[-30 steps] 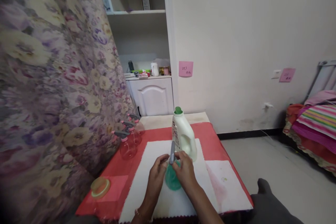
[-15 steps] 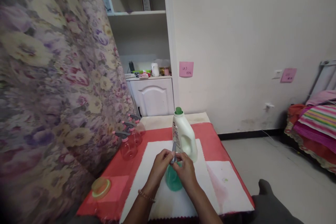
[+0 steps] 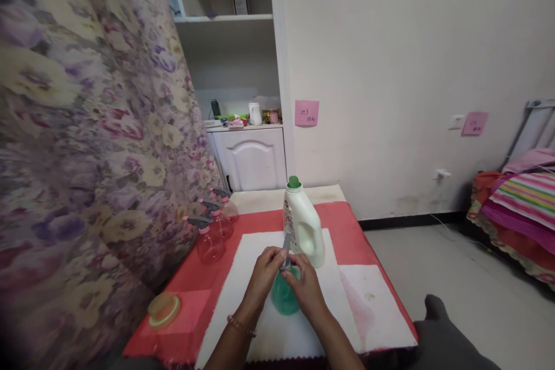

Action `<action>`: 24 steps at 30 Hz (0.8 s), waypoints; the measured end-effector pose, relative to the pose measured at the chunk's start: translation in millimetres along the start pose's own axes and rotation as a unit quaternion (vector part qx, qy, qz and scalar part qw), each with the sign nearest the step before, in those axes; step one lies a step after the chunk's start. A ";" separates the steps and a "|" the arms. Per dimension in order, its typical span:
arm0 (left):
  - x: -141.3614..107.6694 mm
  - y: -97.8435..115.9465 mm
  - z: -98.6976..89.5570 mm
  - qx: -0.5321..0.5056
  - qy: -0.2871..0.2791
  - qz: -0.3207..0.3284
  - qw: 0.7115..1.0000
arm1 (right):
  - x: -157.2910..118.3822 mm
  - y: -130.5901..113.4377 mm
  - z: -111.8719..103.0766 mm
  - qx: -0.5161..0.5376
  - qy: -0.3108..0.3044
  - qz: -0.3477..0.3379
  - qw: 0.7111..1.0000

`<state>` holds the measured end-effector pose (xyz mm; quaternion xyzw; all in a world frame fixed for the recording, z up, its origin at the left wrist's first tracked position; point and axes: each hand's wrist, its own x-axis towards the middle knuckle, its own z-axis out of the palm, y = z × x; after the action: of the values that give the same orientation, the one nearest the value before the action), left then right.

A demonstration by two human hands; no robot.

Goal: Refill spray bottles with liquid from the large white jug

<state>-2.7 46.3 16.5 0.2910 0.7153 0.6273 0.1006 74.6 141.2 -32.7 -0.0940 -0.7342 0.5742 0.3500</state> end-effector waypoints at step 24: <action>-8.8 -7.4 5.3 -0.048 0.022 0.003 0.999 | 5.7 -15.0 -7.8 -0.020 -0.034 -0.010 0.999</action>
<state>5.0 45.6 6.4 0.2742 0.6858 0.6671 0.0970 79.1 145.4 -16.0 -0.0744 -0.7581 0.5585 0.3283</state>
